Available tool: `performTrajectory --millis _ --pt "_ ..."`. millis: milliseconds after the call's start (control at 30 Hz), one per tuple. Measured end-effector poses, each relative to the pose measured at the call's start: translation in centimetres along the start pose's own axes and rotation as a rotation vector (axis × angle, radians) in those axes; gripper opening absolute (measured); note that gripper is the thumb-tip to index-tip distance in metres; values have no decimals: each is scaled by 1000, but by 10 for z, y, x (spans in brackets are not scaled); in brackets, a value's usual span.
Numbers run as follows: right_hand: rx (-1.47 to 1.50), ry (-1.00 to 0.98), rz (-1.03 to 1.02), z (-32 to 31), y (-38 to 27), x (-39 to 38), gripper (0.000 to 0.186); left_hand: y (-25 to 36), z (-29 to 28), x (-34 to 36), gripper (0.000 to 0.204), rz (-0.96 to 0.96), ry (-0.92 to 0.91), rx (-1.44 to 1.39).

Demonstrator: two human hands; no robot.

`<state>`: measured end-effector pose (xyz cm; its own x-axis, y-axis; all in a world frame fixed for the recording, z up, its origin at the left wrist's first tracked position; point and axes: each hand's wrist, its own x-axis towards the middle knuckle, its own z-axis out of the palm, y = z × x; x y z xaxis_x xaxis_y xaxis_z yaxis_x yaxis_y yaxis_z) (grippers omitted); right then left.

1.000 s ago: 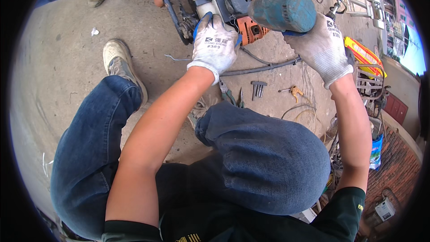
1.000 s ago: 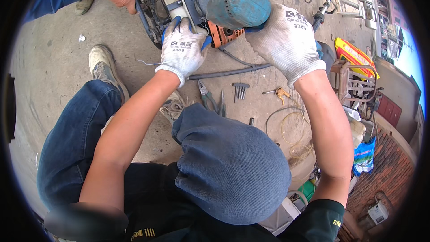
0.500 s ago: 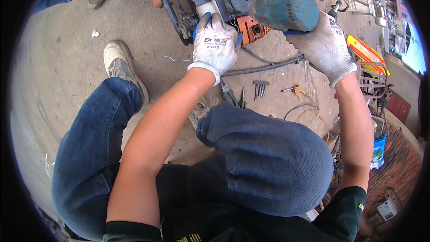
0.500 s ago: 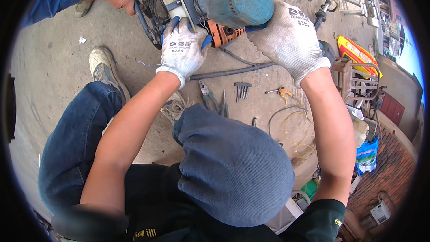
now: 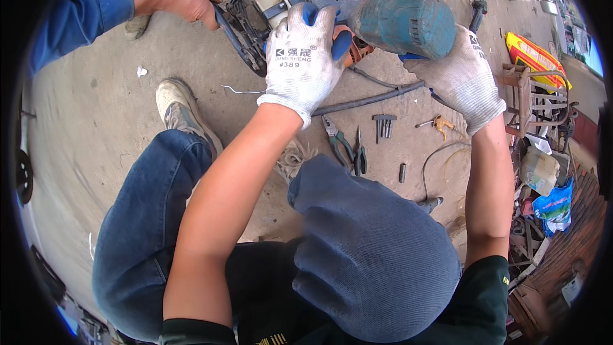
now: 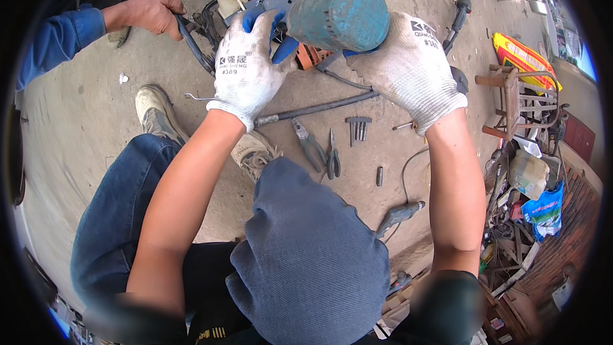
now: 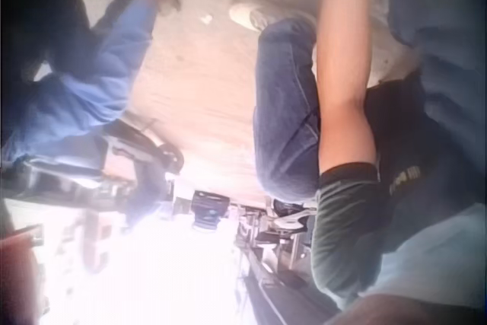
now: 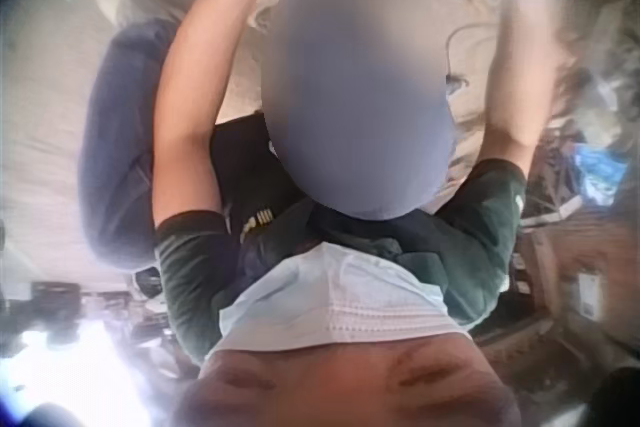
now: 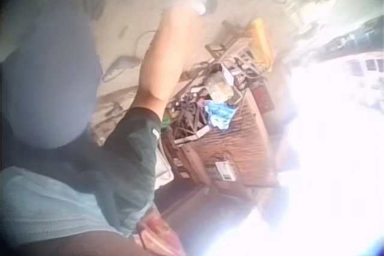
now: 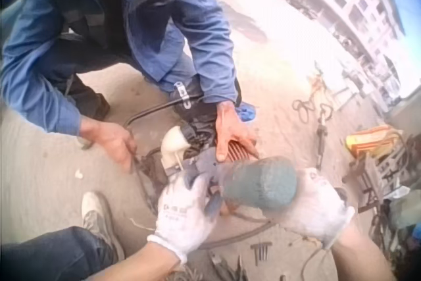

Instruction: The person uses a cordless drill and pliers to remove and install components on a small engine. They work alongside another person who assists by holding the engine steady.

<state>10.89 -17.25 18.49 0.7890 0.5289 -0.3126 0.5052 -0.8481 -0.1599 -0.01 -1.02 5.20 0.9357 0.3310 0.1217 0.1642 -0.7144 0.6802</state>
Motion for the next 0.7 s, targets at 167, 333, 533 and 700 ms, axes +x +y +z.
performTrajectory --millis 167,333,533,700 --pt "-124 158 -52 -5 -23 -22 55 -17 -4 19 34 70 -133 -197" --pt "180 90 -378 -28 68 -64 37 32 -30 20 38 339 -42 -111" --pt "1459 -93 264 151 186 -165 28 43 25 -20 41 398 -727 -270" --pt "1987 -140 890 291 223 -282 42 26 -35 8 34 -12 -455 -337"
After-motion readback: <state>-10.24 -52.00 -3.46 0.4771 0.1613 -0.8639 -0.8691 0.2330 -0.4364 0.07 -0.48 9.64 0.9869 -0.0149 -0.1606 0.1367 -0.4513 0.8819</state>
